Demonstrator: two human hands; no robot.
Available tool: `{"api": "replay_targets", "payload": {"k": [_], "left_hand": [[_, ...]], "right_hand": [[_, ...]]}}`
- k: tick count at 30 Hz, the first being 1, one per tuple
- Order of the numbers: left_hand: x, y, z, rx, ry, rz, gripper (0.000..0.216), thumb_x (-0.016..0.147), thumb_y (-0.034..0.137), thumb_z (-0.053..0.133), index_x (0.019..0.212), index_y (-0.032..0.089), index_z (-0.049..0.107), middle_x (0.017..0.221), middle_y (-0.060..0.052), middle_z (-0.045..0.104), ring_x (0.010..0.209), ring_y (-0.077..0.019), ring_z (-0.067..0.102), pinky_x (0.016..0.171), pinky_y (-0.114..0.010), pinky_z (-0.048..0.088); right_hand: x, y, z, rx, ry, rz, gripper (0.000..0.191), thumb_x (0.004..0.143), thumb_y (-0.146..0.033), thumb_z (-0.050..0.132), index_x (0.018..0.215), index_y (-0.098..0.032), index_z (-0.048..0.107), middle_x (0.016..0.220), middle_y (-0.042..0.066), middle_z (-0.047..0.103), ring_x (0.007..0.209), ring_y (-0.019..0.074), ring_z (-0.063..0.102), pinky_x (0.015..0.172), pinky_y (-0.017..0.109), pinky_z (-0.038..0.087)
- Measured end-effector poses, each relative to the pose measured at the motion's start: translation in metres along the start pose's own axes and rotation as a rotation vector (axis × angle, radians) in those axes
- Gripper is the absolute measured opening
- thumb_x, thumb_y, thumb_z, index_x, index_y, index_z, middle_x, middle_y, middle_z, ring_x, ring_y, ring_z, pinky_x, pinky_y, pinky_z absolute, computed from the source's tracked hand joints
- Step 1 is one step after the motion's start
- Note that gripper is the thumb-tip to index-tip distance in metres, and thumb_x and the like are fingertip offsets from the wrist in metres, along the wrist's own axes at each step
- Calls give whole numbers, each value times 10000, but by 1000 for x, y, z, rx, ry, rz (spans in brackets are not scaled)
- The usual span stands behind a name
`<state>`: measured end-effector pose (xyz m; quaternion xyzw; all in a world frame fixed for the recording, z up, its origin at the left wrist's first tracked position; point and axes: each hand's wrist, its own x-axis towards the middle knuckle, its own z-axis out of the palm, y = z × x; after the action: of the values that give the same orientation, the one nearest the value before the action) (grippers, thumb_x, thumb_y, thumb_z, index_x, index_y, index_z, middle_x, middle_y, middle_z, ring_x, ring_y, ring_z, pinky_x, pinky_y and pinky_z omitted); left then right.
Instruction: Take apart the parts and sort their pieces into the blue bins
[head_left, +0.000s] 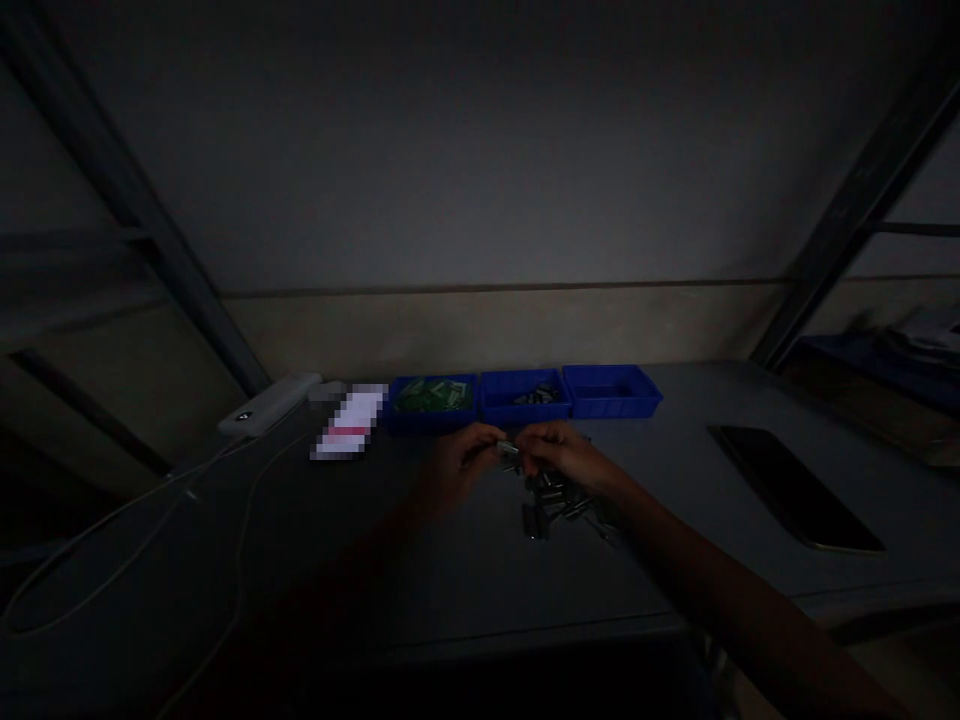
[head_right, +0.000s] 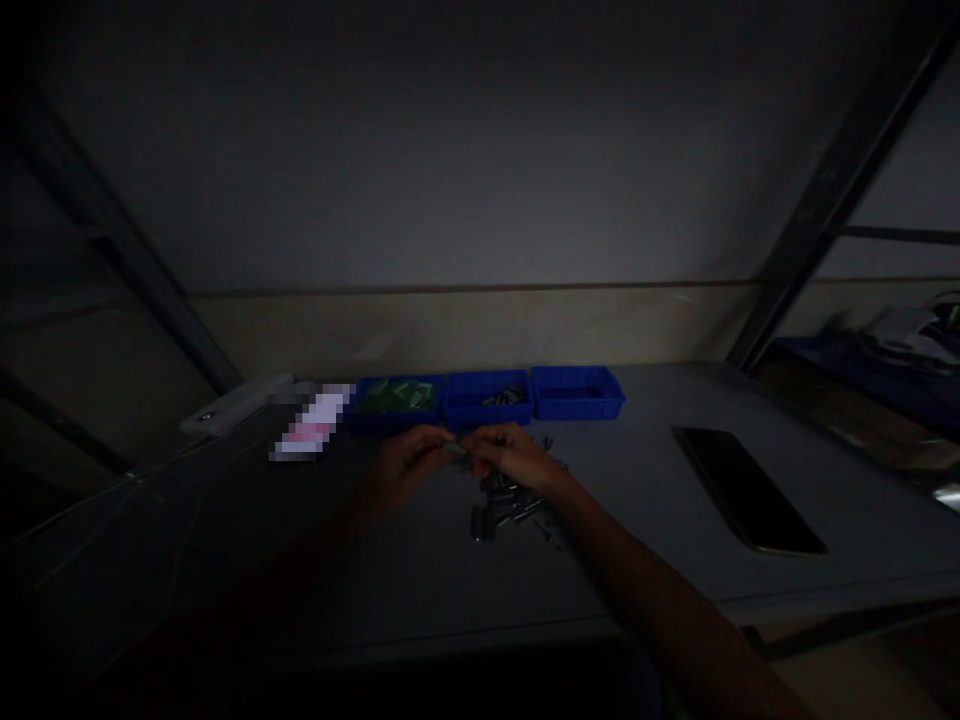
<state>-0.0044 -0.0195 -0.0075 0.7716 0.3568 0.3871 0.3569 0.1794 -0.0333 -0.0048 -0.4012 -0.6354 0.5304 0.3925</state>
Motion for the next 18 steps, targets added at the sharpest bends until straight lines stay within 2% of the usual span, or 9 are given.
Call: {"api": "replay_targets", "payload": {"k": [3, 9, 13, 18], "left_hand": [[0, -2, 0, 23, 42, 2, 208, 767, 270, 537, 933, 157, 590, 825, -39, 662, 756, -149, 619, 667, -244, 470], [0, -5, 3, -28, 3, -16, 257, 785, 353, 516, 941, 162, 589, 815, -31, 648, 746, -144, 605, 664, -244, 464], [1, -6, 5, -47, -42, -124, 351, 832, 437, 405, 768, 142, 586, 606, -4, 574, 572, -114, 536, 543, -220, 418], [2, -9, 6, -65, -106, -179, 376, 820, 458, 411, 646, 149, 538, 568, 5, 544, 519, -97, 498, 495, -209, 383]], "right_hand": [[0, 1, 1, 10, 9, -6, 332, 688, -481, 582, 629, -155, 551, 517, -26, 524, 483, 81, 463, 502, 212, 346], [1, 3, 3, 1, 118, -49, 204, 678, -356, 554, 649, -155, 563, 488, -40, 494, 454, 76, 424, 473, 209, 314], [2, 5, 3, -34, 172, -68, 148, 656, -293, 528, 605, -155, 546, 490, -41, 480, 455, 73, 410, 462, 204, 302], [1, 10, 8, -95, 194, -123, 149, 670, -280, 511, 583, -159, 521, 518, -44, 459, 495, 71, 409, 490, 200, 317]]}}
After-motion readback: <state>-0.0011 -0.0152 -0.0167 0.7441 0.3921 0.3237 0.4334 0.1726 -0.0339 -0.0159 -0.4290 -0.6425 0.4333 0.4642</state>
